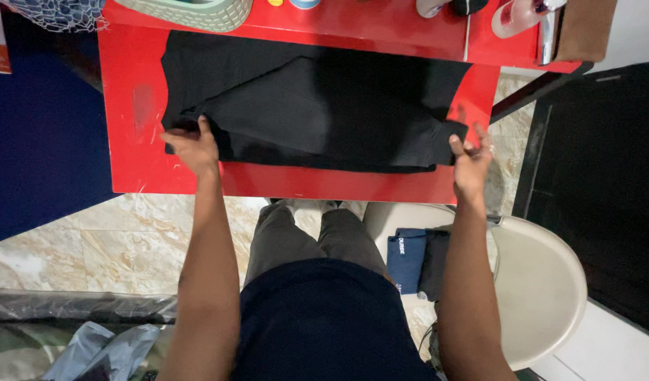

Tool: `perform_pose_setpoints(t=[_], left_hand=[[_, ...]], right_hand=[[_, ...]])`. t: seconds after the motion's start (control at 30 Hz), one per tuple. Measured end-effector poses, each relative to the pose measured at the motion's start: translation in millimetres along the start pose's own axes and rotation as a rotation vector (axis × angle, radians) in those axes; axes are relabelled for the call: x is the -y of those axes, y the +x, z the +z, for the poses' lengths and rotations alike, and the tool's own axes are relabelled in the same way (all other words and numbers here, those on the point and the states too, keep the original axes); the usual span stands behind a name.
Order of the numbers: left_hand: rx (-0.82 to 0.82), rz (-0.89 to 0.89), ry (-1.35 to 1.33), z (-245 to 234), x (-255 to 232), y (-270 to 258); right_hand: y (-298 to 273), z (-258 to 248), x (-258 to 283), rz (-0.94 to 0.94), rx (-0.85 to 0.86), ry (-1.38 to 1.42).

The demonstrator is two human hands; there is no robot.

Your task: The person folds black clothing items on a red desk and then places them on a chair.

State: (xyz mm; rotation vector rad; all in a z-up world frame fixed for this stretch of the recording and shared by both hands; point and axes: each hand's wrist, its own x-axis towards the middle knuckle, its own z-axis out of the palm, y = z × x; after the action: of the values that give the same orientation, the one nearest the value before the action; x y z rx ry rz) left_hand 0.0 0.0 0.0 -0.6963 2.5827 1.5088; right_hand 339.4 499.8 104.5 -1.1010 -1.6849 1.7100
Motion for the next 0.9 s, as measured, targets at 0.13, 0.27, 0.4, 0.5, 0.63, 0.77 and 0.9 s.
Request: perform_pose_setpoints(t=[0.13,0.27,0.4,0.5,0.63,0.77,0.9], left_hand=[[0.050,0.832,0.572,-44,-90,-64],[0.099,1.184,0.914,-33,-130,-78],[0.205,1.221,0.868,-24,-132,-56],[0.269,1.186,0.630,-42,-137,-54],[0.198,1.085,0.615,-63,-127,-65],[0.045,0.498,0.558,-51,-92,-43],[0.378,-0.538,0.064,-36,-71,-16]], right_hand=[[11,0,-13,0.195,-0.046,0.064],[-2,-1,-8,0.209,-0.074,0.089],[2,-6,-1,0.037,-0.068,0.114],[4,-7,5,-0.052,-0.048,0.184],[14,1,-6,-0.008,0.037,0.282],[25,19,-20,0.443,0.085,0.139],[16,33,-27,0.452,0.077,0.044]])
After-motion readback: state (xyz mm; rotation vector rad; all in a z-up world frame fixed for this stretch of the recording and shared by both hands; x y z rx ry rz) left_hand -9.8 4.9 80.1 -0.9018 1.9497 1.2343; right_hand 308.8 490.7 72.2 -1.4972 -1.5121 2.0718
